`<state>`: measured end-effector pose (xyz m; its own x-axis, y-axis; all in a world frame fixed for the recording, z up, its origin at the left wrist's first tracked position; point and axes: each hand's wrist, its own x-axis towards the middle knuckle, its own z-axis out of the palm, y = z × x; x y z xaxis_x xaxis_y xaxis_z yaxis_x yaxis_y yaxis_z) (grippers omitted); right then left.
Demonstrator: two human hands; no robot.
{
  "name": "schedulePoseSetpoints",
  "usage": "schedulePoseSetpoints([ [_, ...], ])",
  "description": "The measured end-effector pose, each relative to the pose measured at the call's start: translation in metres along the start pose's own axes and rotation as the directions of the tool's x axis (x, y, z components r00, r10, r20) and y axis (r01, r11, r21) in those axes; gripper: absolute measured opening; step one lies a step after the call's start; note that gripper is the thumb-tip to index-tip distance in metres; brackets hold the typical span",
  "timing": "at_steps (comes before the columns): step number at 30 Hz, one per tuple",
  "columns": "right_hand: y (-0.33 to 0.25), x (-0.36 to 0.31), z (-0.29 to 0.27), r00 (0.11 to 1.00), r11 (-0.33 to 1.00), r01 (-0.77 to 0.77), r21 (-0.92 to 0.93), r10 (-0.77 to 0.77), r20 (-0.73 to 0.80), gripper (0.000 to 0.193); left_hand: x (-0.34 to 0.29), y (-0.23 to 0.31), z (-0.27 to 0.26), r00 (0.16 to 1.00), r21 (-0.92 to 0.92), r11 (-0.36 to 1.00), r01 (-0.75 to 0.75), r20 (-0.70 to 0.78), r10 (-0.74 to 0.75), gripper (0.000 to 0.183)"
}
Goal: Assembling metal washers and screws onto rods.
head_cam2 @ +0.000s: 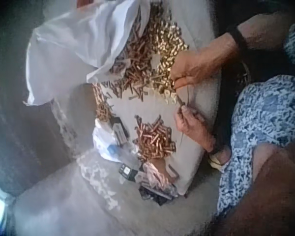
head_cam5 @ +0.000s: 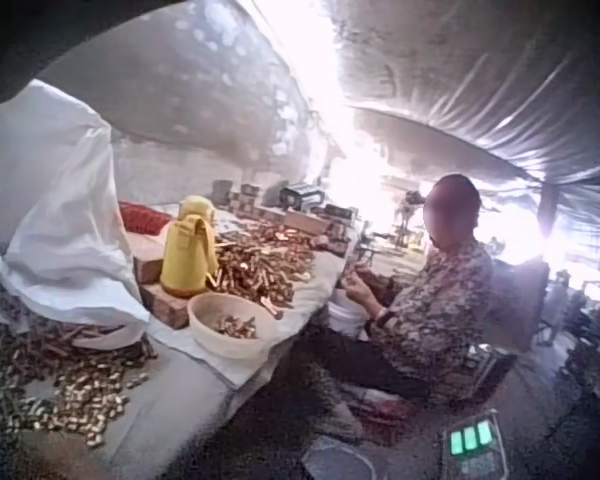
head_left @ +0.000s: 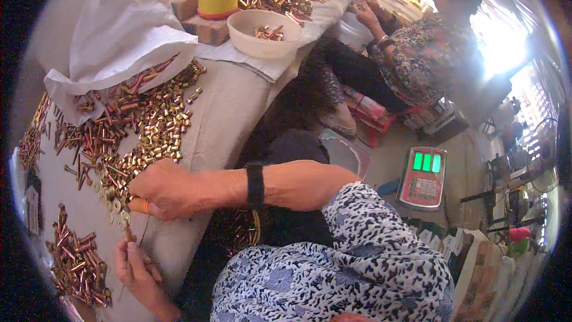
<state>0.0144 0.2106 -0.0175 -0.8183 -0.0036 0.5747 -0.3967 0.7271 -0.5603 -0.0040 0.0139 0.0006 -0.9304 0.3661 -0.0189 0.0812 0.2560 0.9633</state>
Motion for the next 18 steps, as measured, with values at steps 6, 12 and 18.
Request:
schedulePoseSetpoints([
  [6,0.004,0.002,0.009,0.948,0.949,0.118,-0.291,-0.02,0.319,0.015,0.009,-0.02,-0.004,0.994,-0.066,0.996,-0.055,-0.095,0.049,0.024],
  [12,0.007,-0.004,0.005,0.986,0.995,0.045,-0.083,-0.032,0.161,0.015,0.01,-0.012,-0.017,0.991,0.051,0.99,0.129,0.017,-0.131,0.03],
  [18,0.0,0.001,0.008,0.999,0.975,0.043,0.217,-0.044,-0.002,0.015,-0.016,0.033,0.005,0.991,0.07,0.989,0.132,0.002,-0.132,0.023],
])
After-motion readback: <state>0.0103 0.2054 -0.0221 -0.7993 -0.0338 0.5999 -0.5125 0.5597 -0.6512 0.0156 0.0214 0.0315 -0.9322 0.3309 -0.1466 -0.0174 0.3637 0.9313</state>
